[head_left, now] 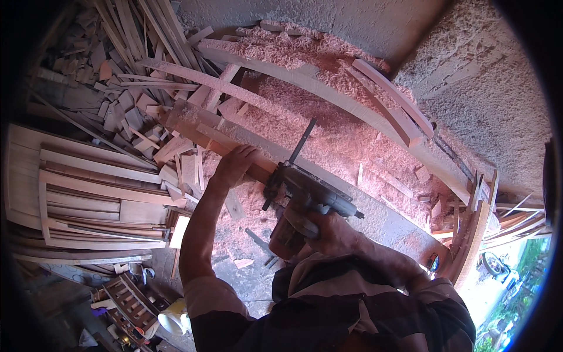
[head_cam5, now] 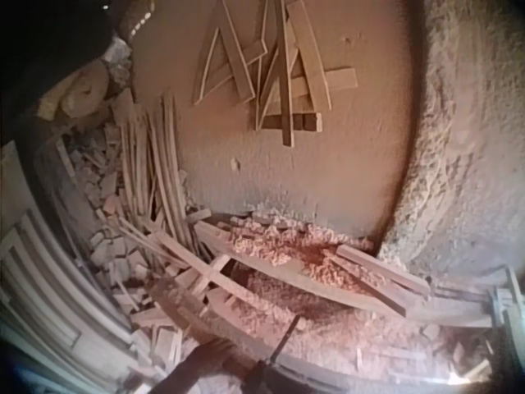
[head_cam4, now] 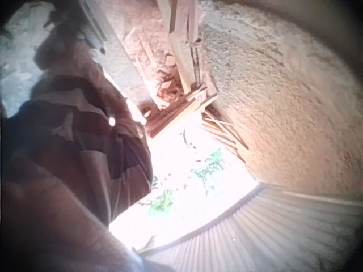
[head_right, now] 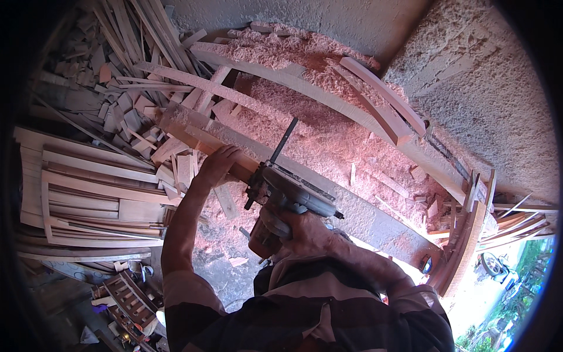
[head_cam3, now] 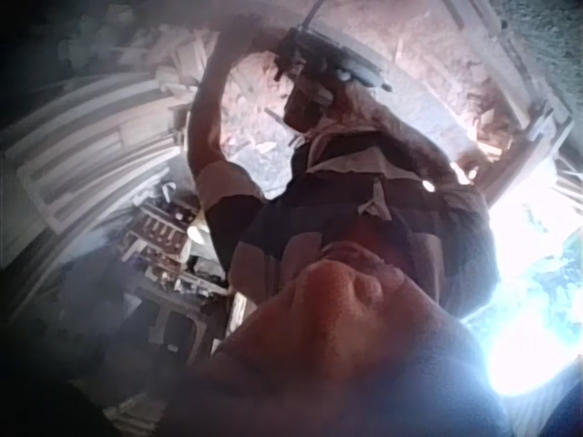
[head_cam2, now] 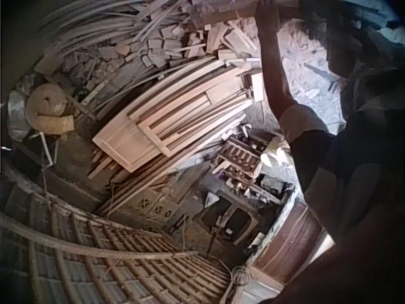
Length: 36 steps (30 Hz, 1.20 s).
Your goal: The person uses a circular saw to cut a long wooden plank into smaller pieces. They repeatedly position the plank, cut it, and move the cut pieces aside while sawdust accumulates on the floor.
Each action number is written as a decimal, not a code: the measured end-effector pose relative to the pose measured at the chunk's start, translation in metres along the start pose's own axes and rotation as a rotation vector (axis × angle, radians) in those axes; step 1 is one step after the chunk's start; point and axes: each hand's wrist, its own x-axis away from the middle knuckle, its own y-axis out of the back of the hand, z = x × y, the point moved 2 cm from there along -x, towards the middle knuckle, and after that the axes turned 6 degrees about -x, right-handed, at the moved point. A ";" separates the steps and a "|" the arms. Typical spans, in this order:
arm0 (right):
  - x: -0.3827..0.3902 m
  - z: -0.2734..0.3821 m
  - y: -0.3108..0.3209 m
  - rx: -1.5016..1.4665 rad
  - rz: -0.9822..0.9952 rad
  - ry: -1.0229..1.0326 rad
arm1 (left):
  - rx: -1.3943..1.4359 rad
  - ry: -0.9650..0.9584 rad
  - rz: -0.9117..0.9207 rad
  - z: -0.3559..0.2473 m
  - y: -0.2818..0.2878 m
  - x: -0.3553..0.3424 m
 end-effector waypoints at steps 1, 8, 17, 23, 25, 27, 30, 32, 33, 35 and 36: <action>-0.003 0.000 -0.002 -0.006 -0.017 0.014 | 0.004 0.006 -0.004 0.003 0.000 0.000; -0.021 0.002 -0.007 -0.006 -0.009 0.050 | -0.034 -0.007 -0.006 0.023 -0.001 0.005; -0.041 0.013 -0.008 -0.016 0.029 0.002 | -0.018 0.025 -0.006 0.045 0.002 0.008; -0.055 0.016 -0.011 -0.011 0.028 0.019 | -0.016 0.049 -0.001 0.057 0.008 0.010; -0.060 0.020 -0.012 -0.014 0.012 0.034 | -0.025 0.046 -0.005 0.061 0.008 0.011; -0.064 0.023 -0.013 -0.002 0.013 0.022 | -0.034 0.037 0.001 0.066 0.006 0.012; -0.073 0.026 -0.016 -0.024 -0.069 0.059 | -0.020 0.014 -0.031 0.077 0.005 0.011; -0.077 0.027 -0.018 -0.032 -0.086 0.051 | -0.014 0.002 -0.038 0.083 0.003 0.012; -0.079 0.027 -0.019 -0.025 -0.061 0.021 | -0.017 0.001 -0.029 0.083 0.004 0.012; -0.082 0.028 -0.019 -0.016 -0.036 -0.021 | -0.021 -0.008 -0.021 0.084 0.005 0.012; -0.083 0.031 -0.018 -0.012 -0.035 -0.034 | -0.021 -0.014 -0.022 0.085 0.004 0.012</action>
